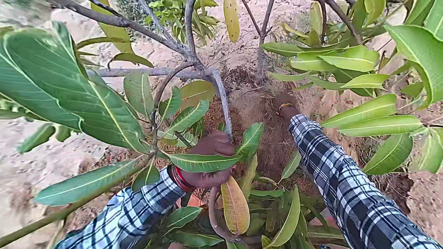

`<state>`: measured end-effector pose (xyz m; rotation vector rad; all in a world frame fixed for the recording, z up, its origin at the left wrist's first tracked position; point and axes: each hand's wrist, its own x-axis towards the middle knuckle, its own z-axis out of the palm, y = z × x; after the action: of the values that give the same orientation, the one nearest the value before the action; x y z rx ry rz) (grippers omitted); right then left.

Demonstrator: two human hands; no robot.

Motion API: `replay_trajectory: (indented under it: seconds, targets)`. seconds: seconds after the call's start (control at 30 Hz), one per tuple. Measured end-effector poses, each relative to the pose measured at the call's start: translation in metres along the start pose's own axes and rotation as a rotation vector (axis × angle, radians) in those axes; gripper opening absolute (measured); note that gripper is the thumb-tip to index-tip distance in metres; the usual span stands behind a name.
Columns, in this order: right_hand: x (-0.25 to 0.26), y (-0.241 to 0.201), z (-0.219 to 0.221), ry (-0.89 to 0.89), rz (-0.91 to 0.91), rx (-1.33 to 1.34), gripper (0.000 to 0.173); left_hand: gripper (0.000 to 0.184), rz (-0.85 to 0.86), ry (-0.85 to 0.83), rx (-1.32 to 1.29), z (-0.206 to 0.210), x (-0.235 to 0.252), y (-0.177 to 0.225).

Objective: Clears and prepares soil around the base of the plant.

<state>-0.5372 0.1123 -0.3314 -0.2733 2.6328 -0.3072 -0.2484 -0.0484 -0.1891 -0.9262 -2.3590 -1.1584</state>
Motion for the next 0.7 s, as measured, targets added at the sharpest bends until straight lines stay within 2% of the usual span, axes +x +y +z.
replay_trajectory:
  seconds: [0.1,0.17,0.3,0.4,0.47,0.57,0.6,0.67,0.7]
  targets:
    - [-0.031,0.01,0.006,-0.059,-0.105,-0.049,0.032,0.017,0.032,0.026,0.015,0.005,0.002,-0.002]
    - [-0.054,0.021,0.015,-0.098,-0.197,-0.07,0.028,0.018,0.01,-0.006,0.021,0.002,0.006,-0.001]
    - [-0.113,0.06,0.075,-0.119,-0.363,-0.036,0.03,0.024,-0.014,-0.048,0.006,0.0,0.011,-0.001]
    - [-0.152,0.075,0.085,-0.294,-0.27,-0.115,0.034,0.023,-0.009,-0.053,-0.011,0.002,0.012,-0.002]
    - [-0.153,0.089,0.08,-0.22,-0.178,-0.027,0.033,0.023,-0.015,-0.054,-0.016,0.003,0.012,-0.002]
    - [-0.128,0.102,0.066,0.053,-0.039,0.123,0.028,0.027,-0.007,-0.066,0.018,0.002,0.014,-0.002]
    - [-0.116,0.103,0.057,0.086,0.022,0.126,0.027,0.028,-0.003,-0.071,0.033,0.001,0.013,-0.002]
    - [-0.095,0.099,0.035,0.032,0.143,0.07,0.033,0.027,-0.002,-0.064,0.033,0.001,0.012,-0.003]
    - [-0.097,0.093,0.019,-0.062,0.179,0.039,0.038,0.024,-0.016,-0.051,0.012,0.001,0.011,-0.003]
